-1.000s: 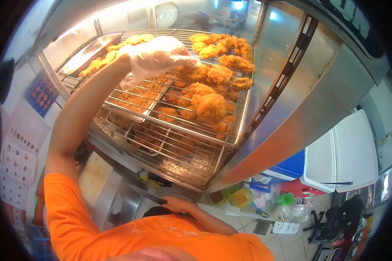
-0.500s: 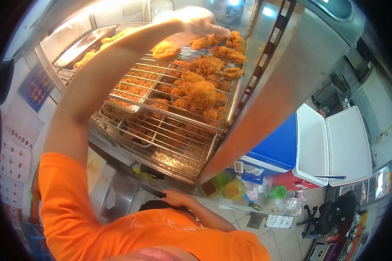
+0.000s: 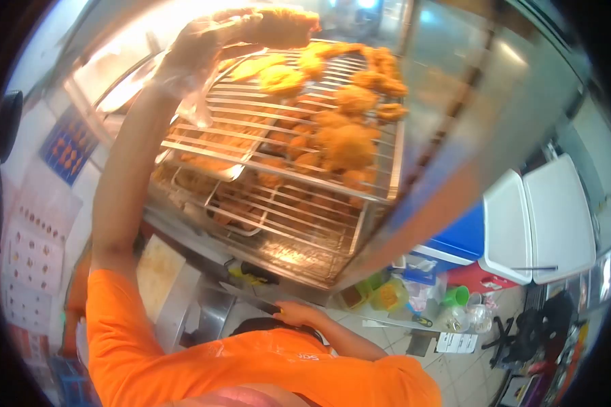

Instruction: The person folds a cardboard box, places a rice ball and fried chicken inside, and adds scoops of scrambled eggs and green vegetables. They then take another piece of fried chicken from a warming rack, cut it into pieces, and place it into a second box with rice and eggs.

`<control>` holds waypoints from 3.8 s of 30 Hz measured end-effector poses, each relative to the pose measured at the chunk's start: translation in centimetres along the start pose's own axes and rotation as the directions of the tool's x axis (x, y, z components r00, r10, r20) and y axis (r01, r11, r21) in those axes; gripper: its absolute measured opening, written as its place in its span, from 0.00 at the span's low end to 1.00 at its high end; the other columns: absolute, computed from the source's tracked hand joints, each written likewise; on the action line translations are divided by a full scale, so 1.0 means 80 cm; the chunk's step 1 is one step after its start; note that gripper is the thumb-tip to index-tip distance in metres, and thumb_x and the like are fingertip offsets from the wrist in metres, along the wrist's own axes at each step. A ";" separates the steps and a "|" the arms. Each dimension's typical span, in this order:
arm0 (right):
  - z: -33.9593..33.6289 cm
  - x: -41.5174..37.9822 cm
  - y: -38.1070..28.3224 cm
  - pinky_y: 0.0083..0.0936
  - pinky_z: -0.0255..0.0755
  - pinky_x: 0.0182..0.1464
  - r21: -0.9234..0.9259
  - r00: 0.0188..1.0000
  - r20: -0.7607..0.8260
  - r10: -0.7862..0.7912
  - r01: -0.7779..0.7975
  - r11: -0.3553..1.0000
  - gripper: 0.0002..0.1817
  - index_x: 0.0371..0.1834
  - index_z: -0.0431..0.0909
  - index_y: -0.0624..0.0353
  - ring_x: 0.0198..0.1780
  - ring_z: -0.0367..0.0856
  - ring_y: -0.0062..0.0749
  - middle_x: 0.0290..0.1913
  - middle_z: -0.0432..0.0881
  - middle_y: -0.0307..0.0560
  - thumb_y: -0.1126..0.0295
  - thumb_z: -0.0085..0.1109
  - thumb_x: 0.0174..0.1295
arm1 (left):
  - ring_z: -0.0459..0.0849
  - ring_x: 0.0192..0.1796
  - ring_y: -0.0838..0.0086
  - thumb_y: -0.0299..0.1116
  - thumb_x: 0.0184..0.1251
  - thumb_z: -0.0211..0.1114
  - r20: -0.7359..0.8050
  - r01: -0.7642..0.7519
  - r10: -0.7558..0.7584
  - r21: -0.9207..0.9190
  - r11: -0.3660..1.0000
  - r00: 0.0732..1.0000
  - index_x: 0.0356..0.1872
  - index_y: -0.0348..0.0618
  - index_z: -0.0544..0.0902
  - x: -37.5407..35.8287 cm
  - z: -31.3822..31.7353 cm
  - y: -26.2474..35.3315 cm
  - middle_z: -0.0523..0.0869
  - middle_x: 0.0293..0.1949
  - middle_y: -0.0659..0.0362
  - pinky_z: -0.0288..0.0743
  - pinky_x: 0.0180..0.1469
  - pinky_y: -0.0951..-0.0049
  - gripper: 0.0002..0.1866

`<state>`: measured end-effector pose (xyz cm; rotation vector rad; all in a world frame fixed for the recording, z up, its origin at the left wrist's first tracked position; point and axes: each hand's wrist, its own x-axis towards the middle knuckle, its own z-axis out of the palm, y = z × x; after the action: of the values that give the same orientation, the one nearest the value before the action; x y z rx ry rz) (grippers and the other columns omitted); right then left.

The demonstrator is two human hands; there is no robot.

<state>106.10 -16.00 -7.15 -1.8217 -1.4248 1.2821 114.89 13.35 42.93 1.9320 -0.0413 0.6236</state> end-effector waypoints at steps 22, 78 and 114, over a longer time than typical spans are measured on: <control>0.115 0.392 -0.302 0.45 0.74 0.39 -0.439 0.971 0.153 -0.183 0.233 0.868 0.16 0.44 0.72 0.62 0.38 0.82 0.62 0.32 0.83 0.62 0.57 0.54 0.73 | 0.86 0.42 0.51 0.39 0.60 0.72 -0.907 0.864 -0.410 -0.282 0.416 -0.099 0.58 0.38 0.81 -0.865 -0.154 -0.391 0.87 0.41 0.44 0.79 0.45 0.60 0.26; 0.331 0.485 -0.273 0.59 0.76 0.43 -0.654 0.948 0.262 -0.179 0.311 0.689 0.17 0.55 0.71 0.63 0.37 0.83 0.70 0.34 0.83 0.72 0.62 0.45 0.72 | 0.82 0.42 0.44 0.31 0.60 0.64 -0.966 0.828 -0.200 -0.246 0.505 -0.165 0.44 0.37 0.88 -0.884 -0.118 -0.443 0.82 0.37 0.42 0.77 0.44 0.52 0.14; 0.345 0.399 -0.493 0.30 0.80 0.48 0.194 0.637 0.324 -0.699 0.679 0.708 0.09 0.47 0.81 0.65 0.43 0.86 0.35 0.42 0.85 0.52 0.73 0.61 0.67 | 0.79 0.43 0.59 0.38 0.39 0.73 -0.859 0.882 -0.256 0.368 0.294 0.444 0.34 0.48 0.82 -1.106 -0.154 -0.145 0.77 0.34 0.57 0.72 0.46 0.58 0.17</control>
<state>63.73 22.31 1.26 -0.8116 -2.0001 1.2418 37.08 7.20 -1.96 2.1350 1.7628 0.7940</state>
